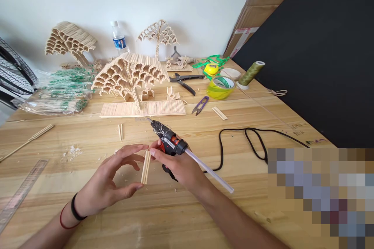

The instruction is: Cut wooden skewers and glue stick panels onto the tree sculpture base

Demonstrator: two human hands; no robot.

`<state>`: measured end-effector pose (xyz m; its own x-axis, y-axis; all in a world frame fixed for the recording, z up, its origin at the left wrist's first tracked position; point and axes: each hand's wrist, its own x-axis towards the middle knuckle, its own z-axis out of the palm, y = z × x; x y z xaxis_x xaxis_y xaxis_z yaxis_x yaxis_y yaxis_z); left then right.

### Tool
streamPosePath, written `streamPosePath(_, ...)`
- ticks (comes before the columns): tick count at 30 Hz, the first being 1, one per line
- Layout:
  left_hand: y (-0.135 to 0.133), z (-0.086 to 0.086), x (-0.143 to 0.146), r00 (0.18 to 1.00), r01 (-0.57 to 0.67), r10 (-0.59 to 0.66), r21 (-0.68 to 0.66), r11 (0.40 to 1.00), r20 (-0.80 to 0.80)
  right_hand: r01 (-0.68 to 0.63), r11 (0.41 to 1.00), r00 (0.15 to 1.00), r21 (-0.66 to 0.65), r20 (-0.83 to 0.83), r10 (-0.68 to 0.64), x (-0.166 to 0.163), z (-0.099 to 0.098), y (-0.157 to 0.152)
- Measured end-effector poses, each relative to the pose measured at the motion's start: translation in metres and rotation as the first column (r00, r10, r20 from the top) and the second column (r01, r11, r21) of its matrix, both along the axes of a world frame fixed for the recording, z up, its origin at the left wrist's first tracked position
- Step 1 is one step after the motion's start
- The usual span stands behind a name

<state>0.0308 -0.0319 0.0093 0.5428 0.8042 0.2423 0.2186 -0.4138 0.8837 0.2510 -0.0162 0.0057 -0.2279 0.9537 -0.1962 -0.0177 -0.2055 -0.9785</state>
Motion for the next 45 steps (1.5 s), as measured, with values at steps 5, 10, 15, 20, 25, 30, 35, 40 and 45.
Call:
streamPosePath(5,-0.001,0.002,0.001,0.999,-0.014,0.017,0.067,0.998,-0.048,0.001,0.999,0.999,-0.042,0.046,0.001,-0.001,0.000,0.000)
streamPosePath(10,-0.001,0.003,-0.001,0.997,-0.068,0.069,-0.015,0.998,0.025,0.051,0.999,0.998,0.010,0.029,-0.052,0.000,-0.001,0.002)
streamPosePath(15,0.010,0.002,-0.012,0.942,-0.179,0.238,-0.245,0.953,0.237,0.084,0.996,0.994,0.015,0.075,-0.085,0.007,-0.003,0.005)
streamPosePath(20,0.019,0.000,-0.018,0.878,-0.223,0.356,-0.385,0.895,0.319,-0.070,0.996,0.992,0.047,-0.106,0.074,0.010,-0.001,0.006)
streamPosePath(25,0.019,-0.002,-0.017,0.855,-0.228,0.387,-0.421,0.878,0.344,-0.159,0.986,0.978,0.041,-0.131,0.163,0.010,0.000,0.001)
streamPosePath(30,0.018,-0.002,-0.016,0.861,-0.202,0.366,-0.423,0.883,0.353,-0.163,0.985,0.984,0.048,-0.064,0.166,0.008,0.005,-0.002)
streamPosePath(35,0.017,-0.002,-0.016,0.859,-0.187,0.352,-0.412,0.892,0.372,-0.206,0.977,0.978,0.065,-0.021,0.207,0.006,0.009,-0.002)
streamPosePath(40,0.017,-0.002,-0.016,0.864,-0.171,0.332,-0.400,0.901,0.378,-0.209,0.974,0.978,0.089,-0.010,0.210,0.007,0.007,-0.003)
streamPosePath(45,0.018,-0.002,-0.016,0.874,-0.174,0.332,-0.408,0.896,0.356,-0.185,0.978,0.982,0.100,-0.013,0.187,0.008,0.005,-0.003)
